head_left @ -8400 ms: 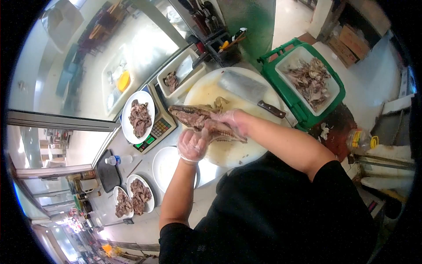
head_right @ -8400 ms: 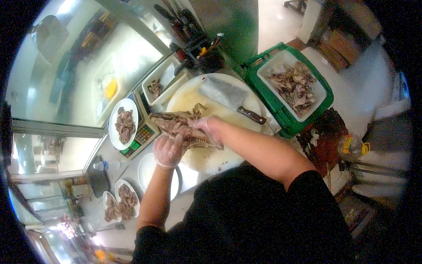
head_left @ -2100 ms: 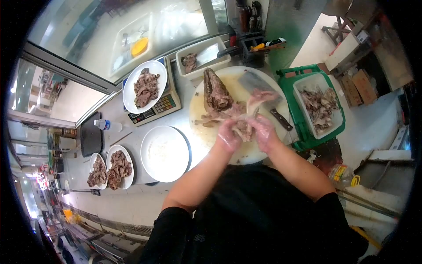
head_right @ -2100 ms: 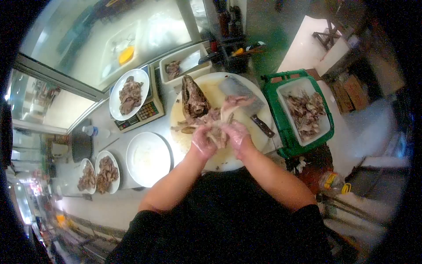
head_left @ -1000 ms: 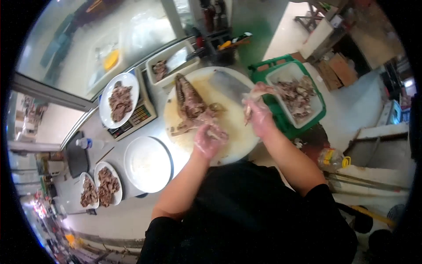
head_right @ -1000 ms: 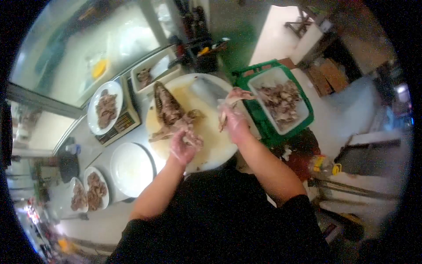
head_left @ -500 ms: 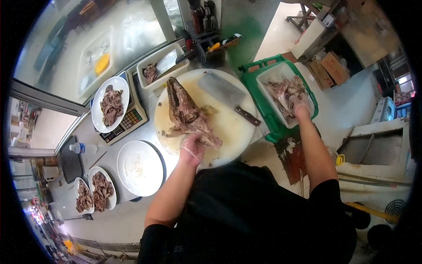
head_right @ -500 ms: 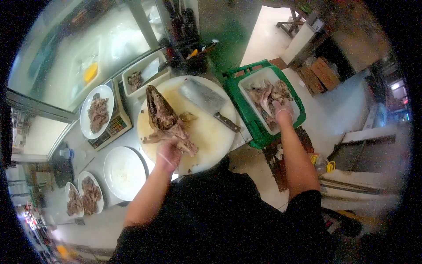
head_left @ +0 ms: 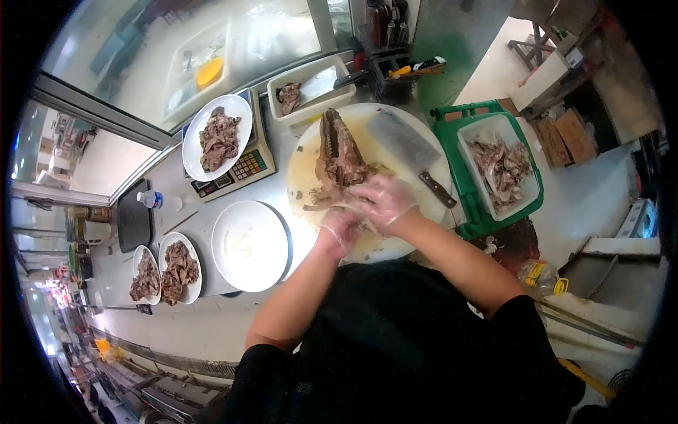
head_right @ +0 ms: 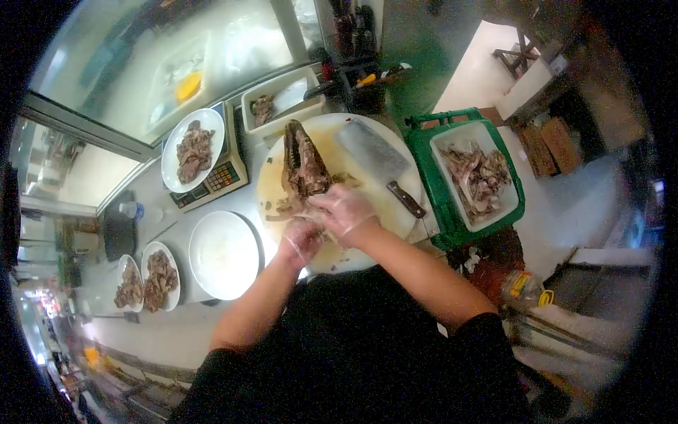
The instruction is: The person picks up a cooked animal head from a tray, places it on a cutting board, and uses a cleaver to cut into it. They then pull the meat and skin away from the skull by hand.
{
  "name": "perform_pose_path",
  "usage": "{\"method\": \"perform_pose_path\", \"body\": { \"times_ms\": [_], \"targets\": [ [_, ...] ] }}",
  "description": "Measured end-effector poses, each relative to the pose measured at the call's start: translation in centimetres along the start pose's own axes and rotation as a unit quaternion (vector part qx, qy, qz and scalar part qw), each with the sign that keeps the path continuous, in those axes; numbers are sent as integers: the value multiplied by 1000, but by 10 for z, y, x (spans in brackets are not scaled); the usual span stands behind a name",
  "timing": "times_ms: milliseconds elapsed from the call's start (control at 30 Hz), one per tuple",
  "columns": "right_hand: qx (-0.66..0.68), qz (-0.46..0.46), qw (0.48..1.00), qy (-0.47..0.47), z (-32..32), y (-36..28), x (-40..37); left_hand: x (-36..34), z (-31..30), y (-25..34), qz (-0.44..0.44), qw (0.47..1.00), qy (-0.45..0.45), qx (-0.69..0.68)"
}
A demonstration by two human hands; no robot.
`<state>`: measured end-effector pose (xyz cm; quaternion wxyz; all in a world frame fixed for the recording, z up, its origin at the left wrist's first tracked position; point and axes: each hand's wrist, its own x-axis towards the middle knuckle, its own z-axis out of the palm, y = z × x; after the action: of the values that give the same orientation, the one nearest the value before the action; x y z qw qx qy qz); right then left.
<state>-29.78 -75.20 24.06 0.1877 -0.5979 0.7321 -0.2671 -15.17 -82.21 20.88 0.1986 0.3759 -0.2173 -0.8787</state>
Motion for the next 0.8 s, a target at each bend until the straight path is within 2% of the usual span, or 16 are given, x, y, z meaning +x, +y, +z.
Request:
{"method": "perform_pose_path", "body": {
  "times_ms": [67, 133, 267, 333, 400, 667, 800],
  "targets": [
    [-23, -15, 1000, -8, 11, 3, 10, 5, -11, -3, 8, 1000, -28, 1],
    [-46, -31, 998, -18, 21, 8, 18, 9, -21, -3, 9, 996, -67, 61],
    [-77, -69, 994, 19, 22, 6, 25, 8, -23, -4, 8, 997, -34, 70],
    [-75, -84, 993, 40, 19, 2, 28, 14, -28, -8, 18, 994, -60, 86],
    [-153, -245, 957, 36, 18, -2, 31, 18, -22, -10, 25, 996, -63, 65],
    [-178, -271, 943, 75, 33, 7, 38, 12, -11, -5, 46, 994, -63, 77],
    [-249, -241, 936, 68, 33, 5, 37, 17, -23, -6, 9, 991, -36, 132]
  ]
}}
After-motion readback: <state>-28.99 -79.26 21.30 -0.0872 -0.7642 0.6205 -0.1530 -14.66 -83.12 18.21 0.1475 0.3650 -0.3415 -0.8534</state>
